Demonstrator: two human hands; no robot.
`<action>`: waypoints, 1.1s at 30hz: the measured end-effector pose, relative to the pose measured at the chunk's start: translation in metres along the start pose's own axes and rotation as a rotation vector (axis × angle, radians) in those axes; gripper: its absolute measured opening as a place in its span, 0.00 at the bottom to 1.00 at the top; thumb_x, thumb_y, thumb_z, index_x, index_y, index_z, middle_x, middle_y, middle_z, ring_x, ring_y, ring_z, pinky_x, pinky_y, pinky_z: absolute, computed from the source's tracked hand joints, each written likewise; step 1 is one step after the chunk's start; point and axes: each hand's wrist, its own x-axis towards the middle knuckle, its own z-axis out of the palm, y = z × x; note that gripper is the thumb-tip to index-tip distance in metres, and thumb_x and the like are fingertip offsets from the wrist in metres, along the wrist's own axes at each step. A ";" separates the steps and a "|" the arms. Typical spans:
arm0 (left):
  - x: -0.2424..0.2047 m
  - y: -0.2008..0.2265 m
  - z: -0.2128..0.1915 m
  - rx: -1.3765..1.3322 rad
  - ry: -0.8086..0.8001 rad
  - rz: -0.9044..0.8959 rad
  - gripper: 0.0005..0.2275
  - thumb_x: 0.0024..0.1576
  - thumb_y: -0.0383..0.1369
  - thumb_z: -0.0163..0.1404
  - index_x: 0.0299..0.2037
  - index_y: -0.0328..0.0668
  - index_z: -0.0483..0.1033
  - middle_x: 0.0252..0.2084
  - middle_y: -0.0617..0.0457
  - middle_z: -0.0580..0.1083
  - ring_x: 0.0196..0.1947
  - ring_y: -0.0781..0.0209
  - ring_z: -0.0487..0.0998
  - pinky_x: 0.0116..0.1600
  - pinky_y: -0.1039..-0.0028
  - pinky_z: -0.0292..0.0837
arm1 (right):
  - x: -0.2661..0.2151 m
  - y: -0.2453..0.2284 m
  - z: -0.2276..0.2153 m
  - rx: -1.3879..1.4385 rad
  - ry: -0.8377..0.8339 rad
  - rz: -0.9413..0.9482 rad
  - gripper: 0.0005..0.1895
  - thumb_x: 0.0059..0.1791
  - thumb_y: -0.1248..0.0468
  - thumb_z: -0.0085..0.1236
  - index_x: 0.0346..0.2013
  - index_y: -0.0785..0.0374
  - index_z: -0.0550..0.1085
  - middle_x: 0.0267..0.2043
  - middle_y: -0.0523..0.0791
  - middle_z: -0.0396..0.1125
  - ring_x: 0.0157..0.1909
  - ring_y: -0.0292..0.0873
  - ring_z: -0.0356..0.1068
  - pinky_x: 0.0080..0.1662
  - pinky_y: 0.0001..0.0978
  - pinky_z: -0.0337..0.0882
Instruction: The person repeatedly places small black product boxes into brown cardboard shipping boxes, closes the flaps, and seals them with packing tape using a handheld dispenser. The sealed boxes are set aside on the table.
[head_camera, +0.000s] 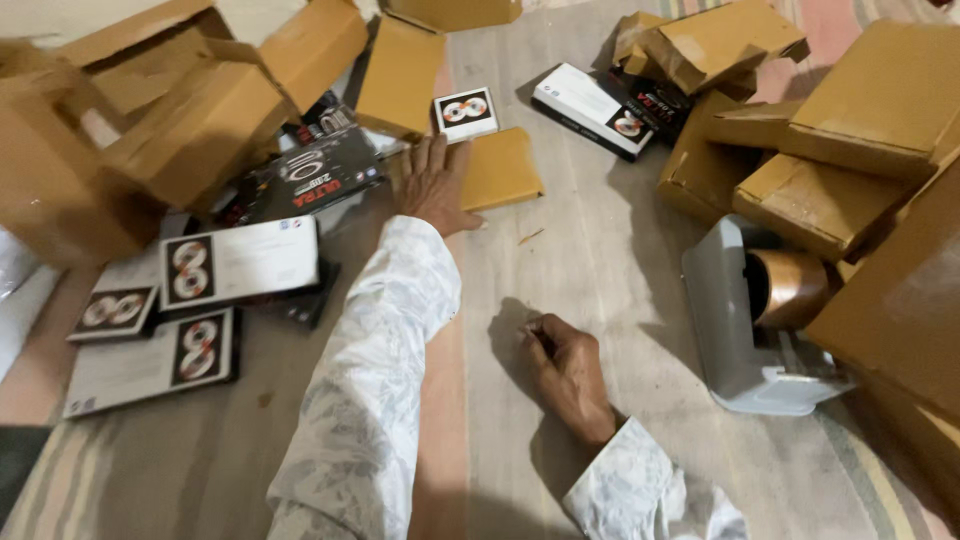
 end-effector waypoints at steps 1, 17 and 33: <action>0.009 -0.004 0.003 -0.020 -0.088 -0.034 0.57 0.24 0.53 0.73 0.68 0.47 0.55 0.66 0.36 0.59 0.70 0.31 0.53 0.68 0.38 0.40 | 0.003 0.001 0.000 0.042 0.021 0.076 0.07 0.53 0.68 0.55 0.38 0.72 0.76 0.26 0.44 0.67 0.30 0.36 0.63 0.33 0.33 0.66; -0.177 0.118 -0.104 -0.181 -0.386 -0.043 0.51 0.34 0.57 0.67 0.69 0.46 0.59 0.63 0.43 0.63 0.64 0.40 0.59 0.67 0.45 0.48 | 0.011 -0.028 -0.031 -0.491 0.109 -0.231 0.23 0.49 0.54 0.57 0.52 0.66 0.74 0.53 0.53 0.69 0.57 0.55 0.63 0.58 0.48 0.59; -0.007 0.054 -0.007 -0.225 -0.236 -0.566 0.38 0.52 0.61 0.53 0.70 0.52 0.60 0.64 0.39 0.62 0.61 0.36 0.66 0.60 0.46 0.64 | 0.012 -0.040 -0.033 -0.516 0.014 -0.178 0.14 0.45 0.58 0.59 0.39 0.63 0.79 0.41 0.50 0.73 0.47 0.52 0.66 0.54 0.48 0.59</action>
